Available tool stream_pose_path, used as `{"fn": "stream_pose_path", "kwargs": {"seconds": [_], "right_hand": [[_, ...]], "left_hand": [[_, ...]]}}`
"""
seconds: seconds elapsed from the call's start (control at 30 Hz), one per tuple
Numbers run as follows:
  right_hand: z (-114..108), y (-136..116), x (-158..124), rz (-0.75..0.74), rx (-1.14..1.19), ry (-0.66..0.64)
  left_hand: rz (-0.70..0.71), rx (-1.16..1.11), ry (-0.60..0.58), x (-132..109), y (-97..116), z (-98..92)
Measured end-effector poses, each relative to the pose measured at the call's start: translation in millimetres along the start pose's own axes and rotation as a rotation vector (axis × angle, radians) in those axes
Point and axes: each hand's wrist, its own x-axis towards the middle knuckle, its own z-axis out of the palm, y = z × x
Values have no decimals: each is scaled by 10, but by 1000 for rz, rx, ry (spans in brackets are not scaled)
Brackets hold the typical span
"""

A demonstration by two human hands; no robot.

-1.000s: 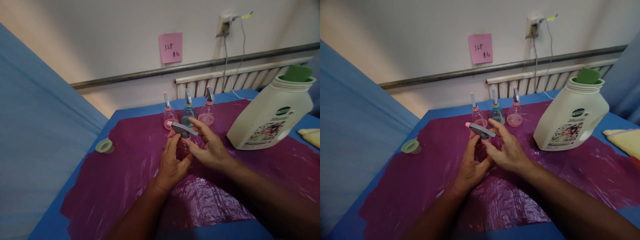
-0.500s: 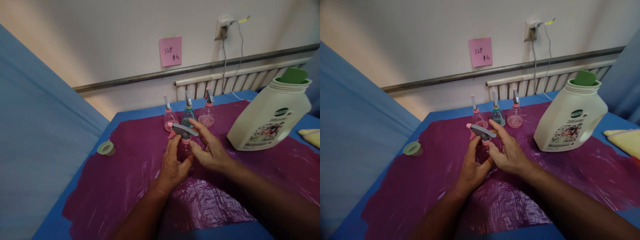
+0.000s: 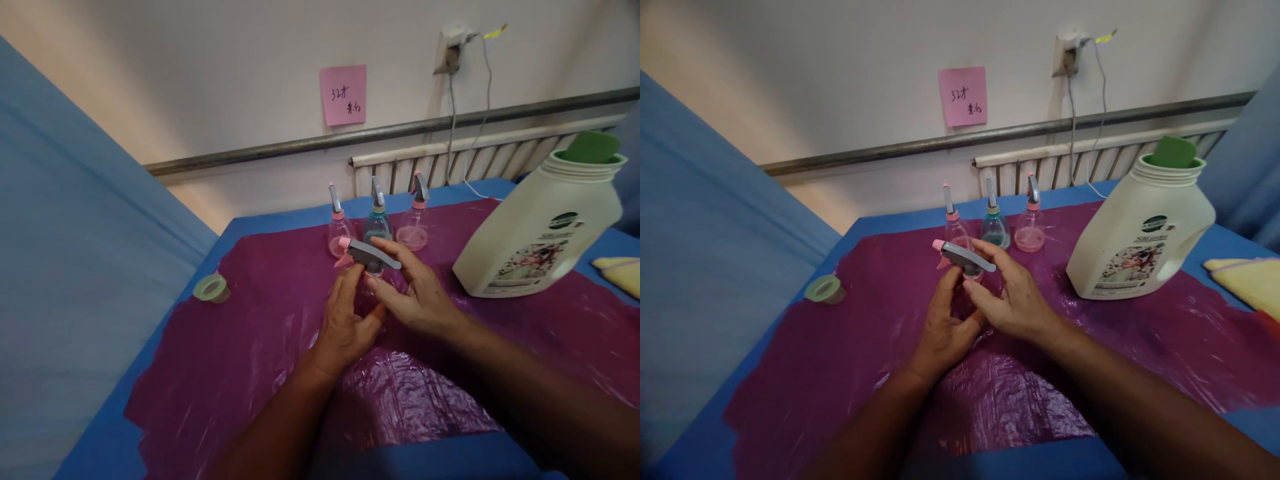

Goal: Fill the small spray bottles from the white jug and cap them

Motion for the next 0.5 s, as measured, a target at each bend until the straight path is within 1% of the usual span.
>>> {"fn": "stream_pose_path", "kwargs": {"seconds": [0.1,0.2,0.3,0.33,0.4,0.5], "right_hand": [[0,-5,30,-35,-2,78],[-56,-61,80,-68,71,168],[-196,-222,148,-123,155,289],[-255,-293,168,-139,171,311],[-369,-440,193,-160,170,291],[-442,-626,194,-174,108,132]], "left_hand": [[12,-13,30,20,36,8],[-30,-24,47,46,116,6],[-68,-23,65,63,190,-1],[-73,-19,66,65,202,-2],[-70,-12,69,64,201,3],[-24,-8,76,52,158,24]]}}
